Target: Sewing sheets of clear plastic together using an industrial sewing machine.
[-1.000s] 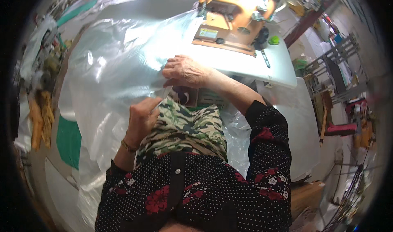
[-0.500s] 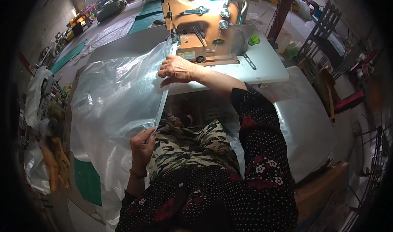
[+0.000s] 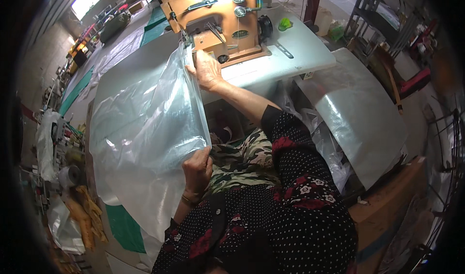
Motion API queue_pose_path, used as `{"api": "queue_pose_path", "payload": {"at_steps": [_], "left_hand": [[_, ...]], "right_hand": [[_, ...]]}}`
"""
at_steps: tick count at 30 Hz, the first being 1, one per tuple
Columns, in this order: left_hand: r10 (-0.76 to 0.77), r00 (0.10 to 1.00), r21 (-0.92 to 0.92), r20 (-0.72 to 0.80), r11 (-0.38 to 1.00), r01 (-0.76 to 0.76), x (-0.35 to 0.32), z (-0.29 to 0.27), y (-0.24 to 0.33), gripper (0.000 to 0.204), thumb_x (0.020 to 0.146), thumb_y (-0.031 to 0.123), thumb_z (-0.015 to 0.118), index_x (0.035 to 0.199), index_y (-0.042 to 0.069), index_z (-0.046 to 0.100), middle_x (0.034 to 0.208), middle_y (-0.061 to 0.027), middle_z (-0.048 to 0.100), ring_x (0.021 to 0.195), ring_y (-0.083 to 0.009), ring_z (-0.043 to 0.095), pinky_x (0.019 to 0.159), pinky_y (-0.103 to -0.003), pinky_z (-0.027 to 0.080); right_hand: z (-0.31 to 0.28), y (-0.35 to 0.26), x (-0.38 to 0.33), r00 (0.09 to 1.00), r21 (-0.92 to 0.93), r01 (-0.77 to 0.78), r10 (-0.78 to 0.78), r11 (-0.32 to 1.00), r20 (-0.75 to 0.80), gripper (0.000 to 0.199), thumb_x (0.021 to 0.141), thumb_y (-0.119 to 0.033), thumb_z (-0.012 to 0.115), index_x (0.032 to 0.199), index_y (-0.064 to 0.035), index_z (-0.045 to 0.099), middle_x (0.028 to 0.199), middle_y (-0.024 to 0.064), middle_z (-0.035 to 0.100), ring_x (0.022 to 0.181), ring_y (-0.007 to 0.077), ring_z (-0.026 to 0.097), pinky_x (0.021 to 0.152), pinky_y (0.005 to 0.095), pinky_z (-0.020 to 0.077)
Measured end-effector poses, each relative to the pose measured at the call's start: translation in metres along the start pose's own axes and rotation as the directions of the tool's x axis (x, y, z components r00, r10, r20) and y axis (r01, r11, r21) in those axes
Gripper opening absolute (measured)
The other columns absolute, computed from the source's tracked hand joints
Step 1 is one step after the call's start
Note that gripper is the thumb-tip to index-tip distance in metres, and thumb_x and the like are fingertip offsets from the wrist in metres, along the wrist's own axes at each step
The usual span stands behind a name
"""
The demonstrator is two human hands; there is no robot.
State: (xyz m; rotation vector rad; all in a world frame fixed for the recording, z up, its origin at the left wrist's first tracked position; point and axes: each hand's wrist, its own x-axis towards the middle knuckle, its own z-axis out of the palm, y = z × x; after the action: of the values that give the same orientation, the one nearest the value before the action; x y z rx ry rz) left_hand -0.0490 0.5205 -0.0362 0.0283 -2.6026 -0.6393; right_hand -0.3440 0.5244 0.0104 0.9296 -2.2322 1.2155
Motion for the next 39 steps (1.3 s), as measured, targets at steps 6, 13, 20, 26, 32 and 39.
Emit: {"api": "queue_pose_path", "payload": {"at_steps": [6, 13, 20, 26, 32, 39], "left_hand": [[0.042, 0.999, 0.017, 0.013, 0.999, -0.042, 0.01, 0.015, -0.007, 0.032, 0.078, 0.002, 0.063, 0.11, 0.003, 0.065, 0.083, -0.014, 0.062, 0.071, -0.034, 0.063, 0.061, -0.042, 0.05], [0.092, 0.994, 0.098, 0.062, 0.99, -0.098, 0.049, 0.025, -0.021, 0.028, 0.08, 0.005, 0.063, 0.108, 0.006, 0.064, 0.08, -0.0146, 0.059, 0.068, -0.0343, 0.061, 0.058, -0.044, 0.047], [0.129, 0.986, 0.151, 0.108, 0.978, -0.144, 0.124, 0.024, -0.041, 0.024, 0.08, 0.005, 0.064, 0.103, 0.005, 0.063, 0.085, -0.0166, 0.062, 0.076, -0.0363, 0.063, 0.065, -0.045, 0.049], [0.189, 0.982, 0.194, 0.014, 0.963, -0.188, 0.18, 0.015, -0.062, 0.01, 0.082, 0.007, 0.062, 0.091, 0.003, 0.061, 0.083, -0.0182, 0.062, 0.073, -0.0387, 0.063, 0.063, -0.047, 0.05], [0.153, 0.986, 0.241, -0.062, 0.961, -0.134, 0.232, 0.014, -0.078, 0.013, 0.082, 0.008, 0.062, 0.092, 0.002, 0.068, 0.084, -0.0184, 0.067, 0.076, -0.0371, 0.066, 0.068, -0.044, 0.051], [-0.048, 0.968, -0.076, -0.247, 0.997, 0.03, 0.219, 0.008, -0.072, 0.025, 0.084, 0.013, 0.069, 0.107, 0.005, 0.066, 0.085, -0.0152, 0.066, 0.072, -0.0292, 0.064, 0.066, -0.038, 0.051]], "right_hand": [[0.018, 0.014, -0.015, 0.968, 0.505, -0.25, 0.21, 0.826, 0.136, 0.04, 0.09, -0.033, 0.06, 0.073, 0.003, 0.063, 0.068, 0.0153, 0.065, 0.064, 0.0237, 0.063, 0.064, 0.0382, 0.0483], [0.029, 0.024, -0.016, 0.974, 0.679, -0.223, 0.193, 0.7, 0.121, 0.037, 0.092, -0.03, 0.061, 0.075, 0.0029, 0.062, 0.064, 0.0077, 0.061, 0.061, 0.0114, 0.055, 0.06, 0.032, 0.0461], [0.029, 0.026, -0.017, 0.976, 0.719, -0.206, 0.191, 0.663, 0.104, 0.034, 0.091, -0.027, 0.063, 0.073, 0.0022, 0.061, 0.063, 0.0088, 0.058, 0.06, 0.0135, 0.053, 0.06, 0.0326, 0.0458], [0.025, 0.023, -0.018, 0.97, 0.715, -0.229, 0.217, 0.66, 0.11, 0.033, 0.093, -0.026, 0.062, 0.076, 0.002, 0.063, 0.065, 0.0083, 0.062, 0.062, 0.0131, 0.056, 0.06, 0.0316, 0.0468], [0.029, 0.024, -0.016, 0.962, 0.7, -0.223, 0.27, 0.678, 0.044, 0.031, 0.096, -0.026, 0.058, 0.089, 0.0031, 0.065, 0.077, 0.0195, 0.066, 0.073, 0.0328, 0.067, 0.066, 0.0397, 0.0509], [0.033, 0.021, -0.012, 0.918, 0.826, -0.315, 0.372, 0.468, 0.139, 0.033, 0.098, -0.027, 0.058, 0.078, -0.0001, 0.059, 0.061, 0.006, 0.059, 0.053, 0.0141, 0.059, 0.05, 0.0315, 0.0467]]}}
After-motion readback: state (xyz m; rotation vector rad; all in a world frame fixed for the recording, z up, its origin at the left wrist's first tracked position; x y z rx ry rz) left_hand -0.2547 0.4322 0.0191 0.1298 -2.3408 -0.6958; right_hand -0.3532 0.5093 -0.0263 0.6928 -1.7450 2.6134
